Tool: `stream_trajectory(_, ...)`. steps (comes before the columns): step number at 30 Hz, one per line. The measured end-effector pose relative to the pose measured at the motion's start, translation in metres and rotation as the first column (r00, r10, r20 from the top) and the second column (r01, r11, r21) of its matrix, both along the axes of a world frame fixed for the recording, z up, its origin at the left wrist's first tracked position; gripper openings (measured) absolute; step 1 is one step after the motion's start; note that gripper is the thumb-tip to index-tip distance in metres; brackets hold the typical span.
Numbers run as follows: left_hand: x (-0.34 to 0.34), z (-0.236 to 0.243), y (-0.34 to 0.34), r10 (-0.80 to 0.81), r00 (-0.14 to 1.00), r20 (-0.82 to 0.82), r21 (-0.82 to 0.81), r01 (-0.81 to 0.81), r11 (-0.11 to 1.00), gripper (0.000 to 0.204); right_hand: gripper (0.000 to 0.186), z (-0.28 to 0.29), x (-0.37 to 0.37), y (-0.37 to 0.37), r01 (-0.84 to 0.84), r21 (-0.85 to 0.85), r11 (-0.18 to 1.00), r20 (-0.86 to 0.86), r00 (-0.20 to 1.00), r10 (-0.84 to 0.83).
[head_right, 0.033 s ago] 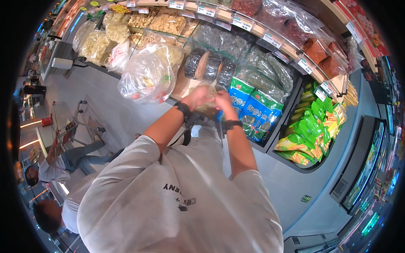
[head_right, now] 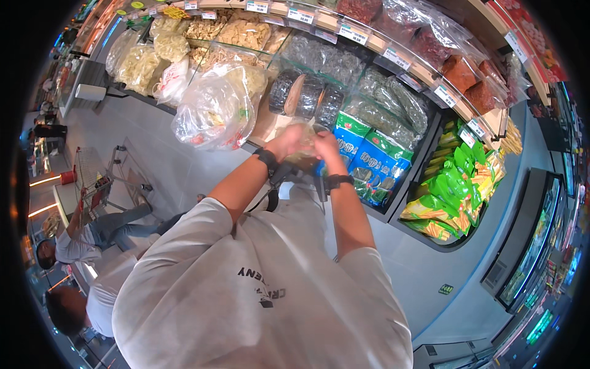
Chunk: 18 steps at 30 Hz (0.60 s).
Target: The person places dried food items into small plastic bags, twists the tops, and secures them with adhesive tape before placing the sealed bags into a larger plastic container.
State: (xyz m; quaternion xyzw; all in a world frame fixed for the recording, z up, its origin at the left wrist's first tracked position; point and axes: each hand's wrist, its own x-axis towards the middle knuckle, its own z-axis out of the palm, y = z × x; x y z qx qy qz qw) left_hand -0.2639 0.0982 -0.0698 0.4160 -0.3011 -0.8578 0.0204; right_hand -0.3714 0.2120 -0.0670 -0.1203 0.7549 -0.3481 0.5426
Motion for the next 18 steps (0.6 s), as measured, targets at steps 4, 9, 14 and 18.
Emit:
stream_trajectory(4, 0.007, 0.046, 0.002, -0.241, 0.95, 0.197, -0.059, 0.257, 0.965, 0.025, 0.05, 0.016, 0.002, -0.005, 0.066, 0.027, 0.997, 0.102, 0.992, -0.068)
stream_trajectory(9, 0.028, 0.027, -0.018, -0.492, 0.719, 0.492, -0.694, 0.665, 0.278, 0.029, 0.071, 0.029, 0.005, -0.008, -0.064, -0.018, 0.998, 0.131, 0.989, 0.066)
stream_trajectory(14, 0.047, 0.036, -0.005, -0.352, 0.463, 0.814, -0.581, 0.647, -0.494, 0.031, 0.081, 0.016, 0.007, -0.012, -0.126, -0.133, 0.983, 0.035, 0.991, 0.132)
stream_trajectory(18, 0.067, 0.088, 0.007, -0.093, 0.591, 0.801, -0.551, 0.668, -0.501, 0.021, 0.079, 0.027, 0.02, -0.01, -0.165, -0.198, 0.966, -0.413, 0.908, 0.07)
